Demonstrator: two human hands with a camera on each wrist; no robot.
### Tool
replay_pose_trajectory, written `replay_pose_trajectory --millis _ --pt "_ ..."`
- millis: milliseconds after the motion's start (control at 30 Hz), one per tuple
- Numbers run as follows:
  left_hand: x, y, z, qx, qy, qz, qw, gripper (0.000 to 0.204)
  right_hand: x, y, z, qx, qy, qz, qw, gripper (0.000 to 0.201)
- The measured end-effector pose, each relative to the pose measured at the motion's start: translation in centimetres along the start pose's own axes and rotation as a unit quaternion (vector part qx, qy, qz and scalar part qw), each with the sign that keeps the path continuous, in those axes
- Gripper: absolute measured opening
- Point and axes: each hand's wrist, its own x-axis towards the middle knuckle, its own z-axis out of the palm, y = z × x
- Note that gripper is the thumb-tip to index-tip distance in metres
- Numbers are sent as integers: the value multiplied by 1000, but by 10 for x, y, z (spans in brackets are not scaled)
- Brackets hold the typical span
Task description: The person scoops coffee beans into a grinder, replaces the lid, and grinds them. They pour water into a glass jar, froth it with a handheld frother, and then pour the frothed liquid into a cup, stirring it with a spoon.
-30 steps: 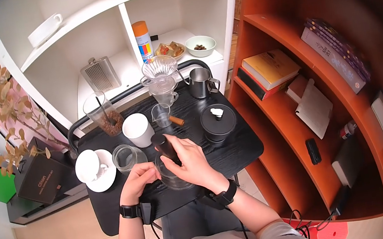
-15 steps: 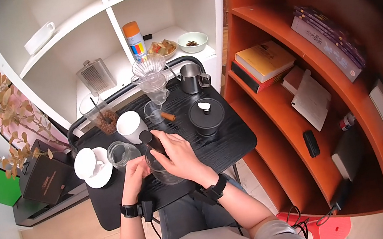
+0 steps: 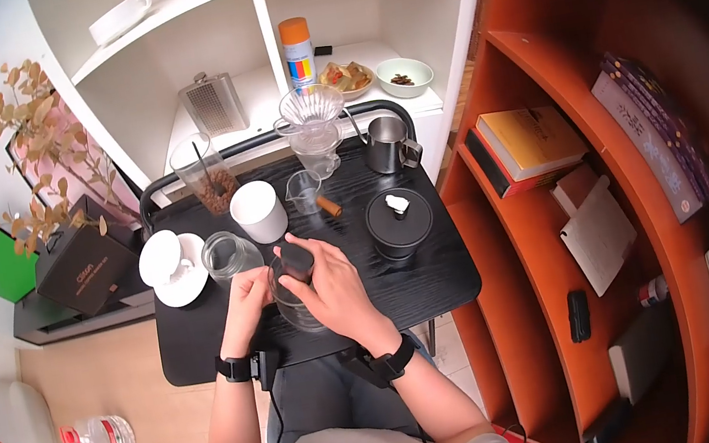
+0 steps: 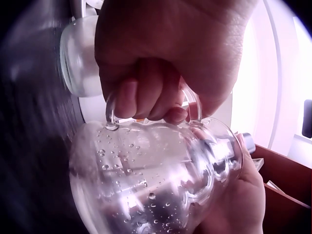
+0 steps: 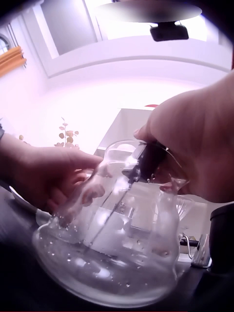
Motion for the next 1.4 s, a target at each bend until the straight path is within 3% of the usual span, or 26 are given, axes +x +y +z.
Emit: replay_pose_trajectory --millis 167,233,633,667,900,967,1133,1200,1367,1400 --pt "-2 -1 4 34 32 23 999 33 0 3 1 57 2 14 998 32" --pt "-3 -3 6 18 43 6 999 33 -2 7 4 175 9 69 982 34" --pt "-10 5 12 38 51 -9 998 34 5 13 6 224 65 59 971 32" --pt "-10 5 11 36 53 -8 998 34 4 15 2 184 36 60 980 32" --pt "-10 5 9 61 45 -2 997 32 7 12 -1 178 44 26 983 28" --pt "-10 7 10 59 43 7 997 32 6 13 -1 251 38 75 964 23" --pt "-10 7 11 82 49 13 995 34 9 24 -10 244 -4 110 964 28" --pt "-11 5 12 88 54 19 995 34 15 18 -20 226 -44 165 959 28" --pt "-13 10 13 99 61 15 993 34 25 10 -27 153 -49 131 978 26" --pt "-13 10 13 99 58 19 993 34 26 3 -29 98 -46 92 990 26"
